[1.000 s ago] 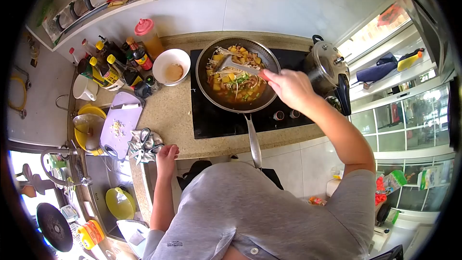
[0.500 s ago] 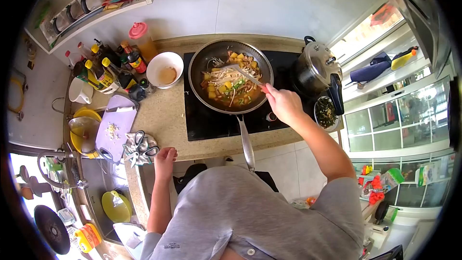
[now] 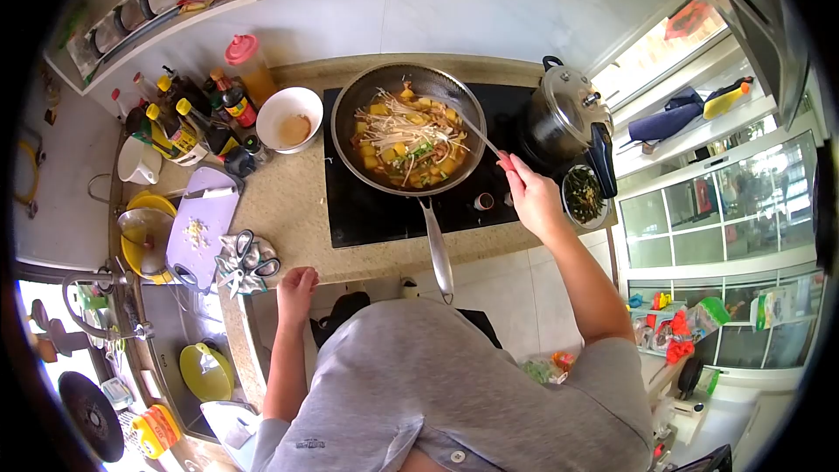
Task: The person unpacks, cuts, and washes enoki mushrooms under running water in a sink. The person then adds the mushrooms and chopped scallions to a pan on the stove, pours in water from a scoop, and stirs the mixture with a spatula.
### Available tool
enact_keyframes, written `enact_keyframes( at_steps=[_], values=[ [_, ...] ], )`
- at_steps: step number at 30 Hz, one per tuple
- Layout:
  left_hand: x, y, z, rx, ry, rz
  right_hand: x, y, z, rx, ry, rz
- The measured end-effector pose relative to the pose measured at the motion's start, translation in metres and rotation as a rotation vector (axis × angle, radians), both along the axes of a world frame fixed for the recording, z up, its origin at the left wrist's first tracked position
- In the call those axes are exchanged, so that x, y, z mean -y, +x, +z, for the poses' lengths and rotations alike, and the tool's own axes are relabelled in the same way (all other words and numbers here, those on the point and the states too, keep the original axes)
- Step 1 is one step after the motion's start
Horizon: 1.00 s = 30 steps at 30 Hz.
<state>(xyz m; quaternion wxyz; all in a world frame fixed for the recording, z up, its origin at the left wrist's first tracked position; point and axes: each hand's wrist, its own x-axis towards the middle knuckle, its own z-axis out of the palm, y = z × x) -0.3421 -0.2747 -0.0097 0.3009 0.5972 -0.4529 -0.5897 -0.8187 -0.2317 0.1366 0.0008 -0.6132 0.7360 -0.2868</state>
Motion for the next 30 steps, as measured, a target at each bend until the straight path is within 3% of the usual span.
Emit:
enact_keyframes(
  at_steps=[2, 6, 8, 9, 12, 19, 26, 30],
  values=[
    [-0.001, -0.004, 0.001, -0.014, 0.003, 0.004, 0.0, 0.003, -0.002, 0.07, 0.149, -0.077],
    [-0.003, -0.002, 0.0, -0.039, -0.002, -0.039, -0.012, 0.005, -0.023, 0.209, 0.085, -0.003],
    [-0.006, -0.002, 0.0, -0.034, 0.011, -0.006, -0.02, -0.002, -0.007, 0.506, 0.111, 0.034],
    [-0.008, -0.001, -0.001, -0.028, 0.02, 0.024, -0.024, -0.002, 0.01, 0.508, 0.117, 0.038],
    [-0.011, 0.007, -0.002, -0.01, 0.036, 0.015, -0.036, 0.005, 0.066, 1.048, 0.475, -0.155],
    [-0.006, 0.009, 0.0, -0.022, 0.038, 0.001, -0.031, 0.029, 0.058, 0.898, 0.664, -0.082],
    [-0.004, 0.01, -0.004, -0.027, 0.048, 0.016, -0.024, 0.034, 0.05, 0.756, 0.617, -0.113],
    [-0.002, 0.007, 0.004, -0.044, 0.056, 0.051, -0.026, 0.024, 0.045, 0.84, 0.616, -0.12]
  ],
)
